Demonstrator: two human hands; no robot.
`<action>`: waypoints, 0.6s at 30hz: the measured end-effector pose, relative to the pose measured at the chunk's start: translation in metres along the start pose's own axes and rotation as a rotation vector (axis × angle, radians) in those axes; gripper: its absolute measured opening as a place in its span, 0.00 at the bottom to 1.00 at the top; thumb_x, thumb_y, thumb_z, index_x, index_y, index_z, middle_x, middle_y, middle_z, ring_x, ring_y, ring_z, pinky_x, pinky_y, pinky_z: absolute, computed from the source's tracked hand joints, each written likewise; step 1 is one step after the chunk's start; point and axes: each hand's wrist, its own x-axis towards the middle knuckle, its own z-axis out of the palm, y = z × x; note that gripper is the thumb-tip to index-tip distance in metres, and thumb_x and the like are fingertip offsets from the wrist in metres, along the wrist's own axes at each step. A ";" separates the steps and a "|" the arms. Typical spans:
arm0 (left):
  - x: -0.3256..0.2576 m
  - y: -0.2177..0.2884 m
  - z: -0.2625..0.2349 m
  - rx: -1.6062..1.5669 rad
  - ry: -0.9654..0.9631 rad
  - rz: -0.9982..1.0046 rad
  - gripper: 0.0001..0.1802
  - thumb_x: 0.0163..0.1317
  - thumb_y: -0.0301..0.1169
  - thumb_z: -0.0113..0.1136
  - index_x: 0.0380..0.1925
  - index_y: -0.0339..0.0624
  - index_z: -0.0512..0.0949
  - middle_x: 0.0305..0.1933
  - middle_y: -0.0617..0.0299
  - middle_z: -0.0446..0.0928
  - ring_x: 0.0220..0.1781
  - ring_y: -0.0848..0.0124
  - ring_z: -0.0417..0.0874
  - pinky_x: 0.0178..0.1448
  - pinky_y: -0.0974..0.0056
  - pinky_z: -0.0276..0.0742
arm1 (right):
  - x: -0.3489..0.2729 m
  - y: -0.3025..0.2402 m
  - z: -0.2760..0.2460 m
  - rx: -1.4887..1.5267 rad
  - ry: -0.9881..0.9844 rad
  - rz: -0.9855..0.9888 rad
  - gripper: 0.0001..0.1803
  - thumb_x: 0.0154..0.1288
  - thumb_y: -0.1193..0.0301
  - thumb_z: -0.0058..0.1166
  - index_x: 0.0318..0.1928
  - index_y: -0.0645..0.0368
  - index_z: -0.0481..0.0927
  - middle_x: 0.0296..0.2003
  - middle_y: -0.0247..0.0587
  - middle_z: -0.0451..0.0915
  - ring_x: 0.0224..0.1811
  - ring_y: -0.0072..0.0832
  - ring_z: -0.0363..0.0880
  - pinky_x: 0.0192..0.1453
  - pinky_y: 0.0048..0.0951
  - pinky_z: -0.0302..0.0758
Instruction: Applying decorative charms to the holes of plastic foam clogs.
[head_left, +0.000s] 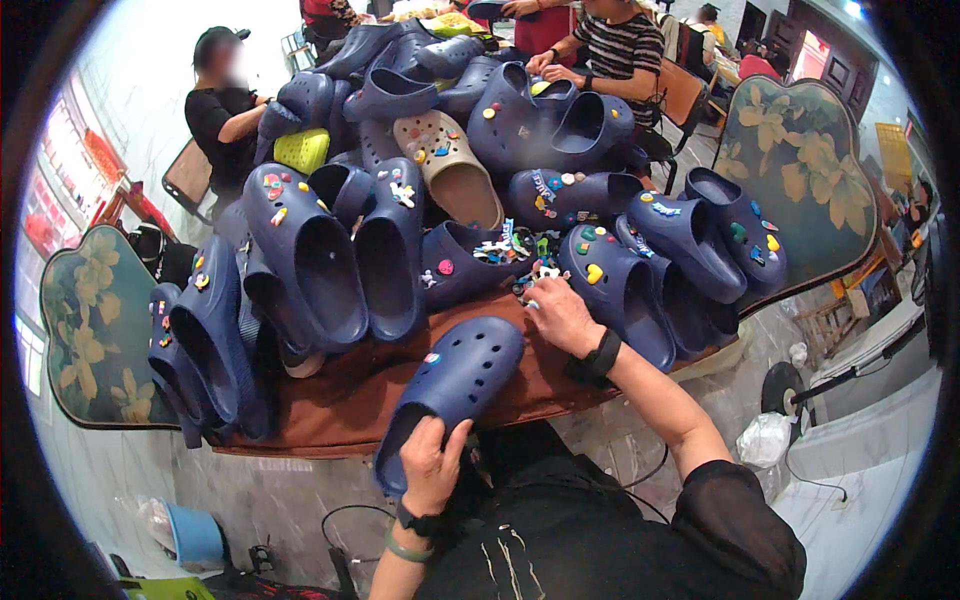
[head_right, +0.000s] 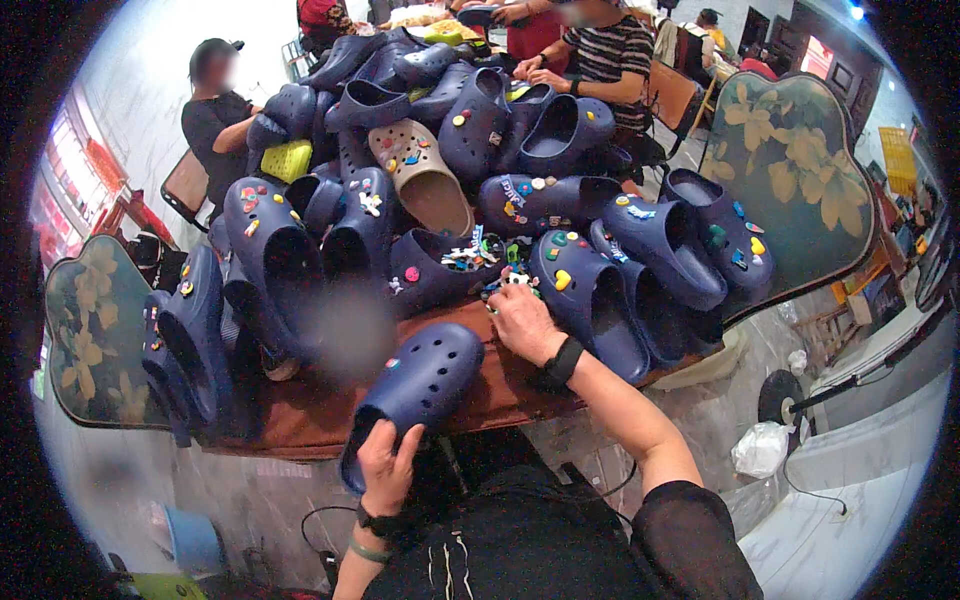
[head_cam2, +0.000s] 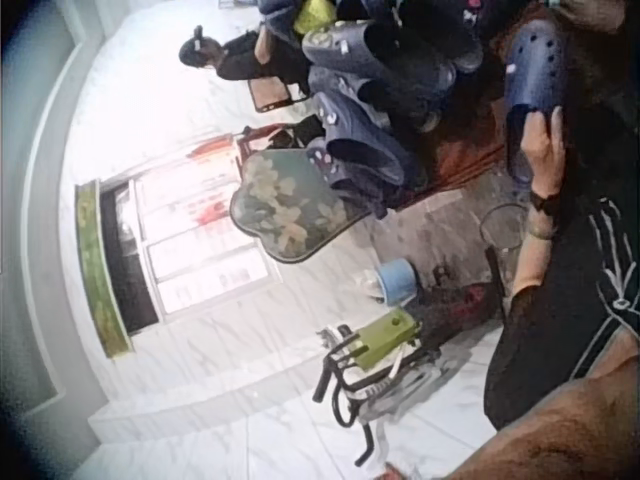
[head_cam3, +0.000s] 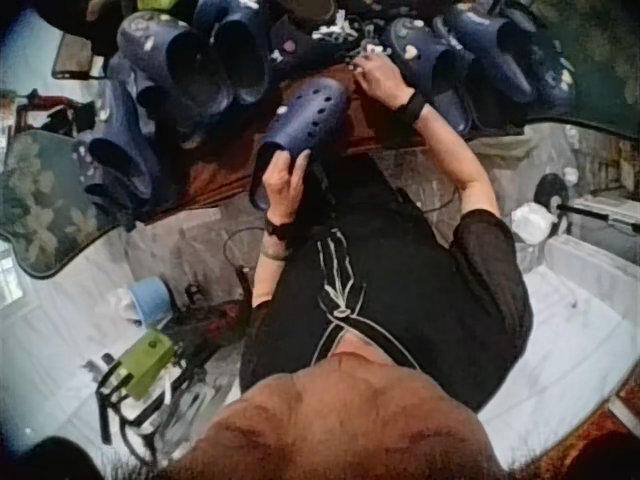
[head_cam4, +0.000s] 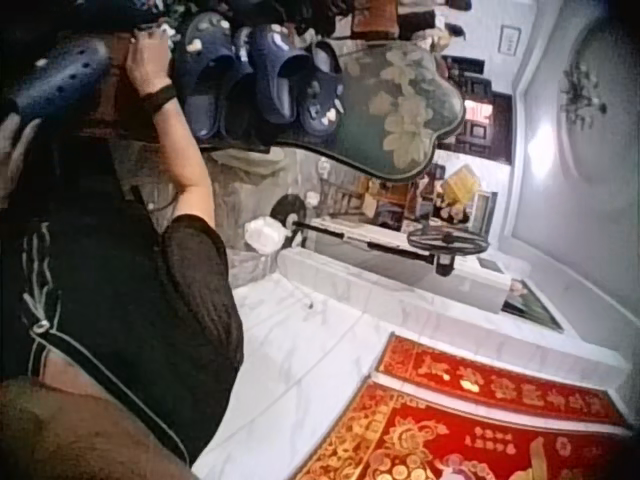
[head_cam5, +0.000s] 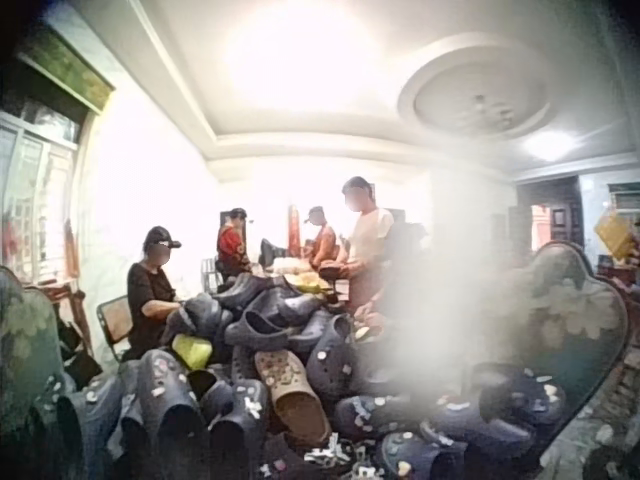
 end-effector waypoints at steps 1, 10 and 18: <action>0.002 -0.003 0.007 -0.008 -0.017 -0.013 0.16 0.57 0.26 0.68 0.21 0.36 0.69 0.22 0.50 0.67 0.23 0.52 0.71 0.27 0.55 0.66 | 0.004 0.003 0.002 0.067 0.010 0.056 0.08 0.61 0.72 0.58 0.40 0.60 0.79 0.40 0.47 0.77 0.48 0.46 0.75 0.51 0.43 0.75; 0.000 -0.016 0.023 0.129 -0.126 0.110 0.16 0.59 0.33 0.68 0.23 0.38 0.71 0.25 0.51 0.72 0.27 0.52 0.76 0.29 0.54 0.72 | 0.122 0.029 0.011 0.030 -0.185 -0.572 0.27 0.62 0.50 0.59 0.48 0.62 0.79 0.54 0.45 0.77 0.58 0.45 0.71 0.65 0.42 0.67; -0.002 -0.018 0.026 0.130 -0.156 0.105 0.16 0.59 0.35 0.69 0.26 0.35 0.74 0.29 0.49 0.74 0.27 0.51 0.78 0.30 0.54 0.73 | 0.130 0.048 0.029 -0.004 -0.532 -0.511 0.35 0.59 0.42 0.58 0.58 0.52 0.77 0.65 0.38 0.69 0.64 0.40 0.64 0.65 0.46 0.57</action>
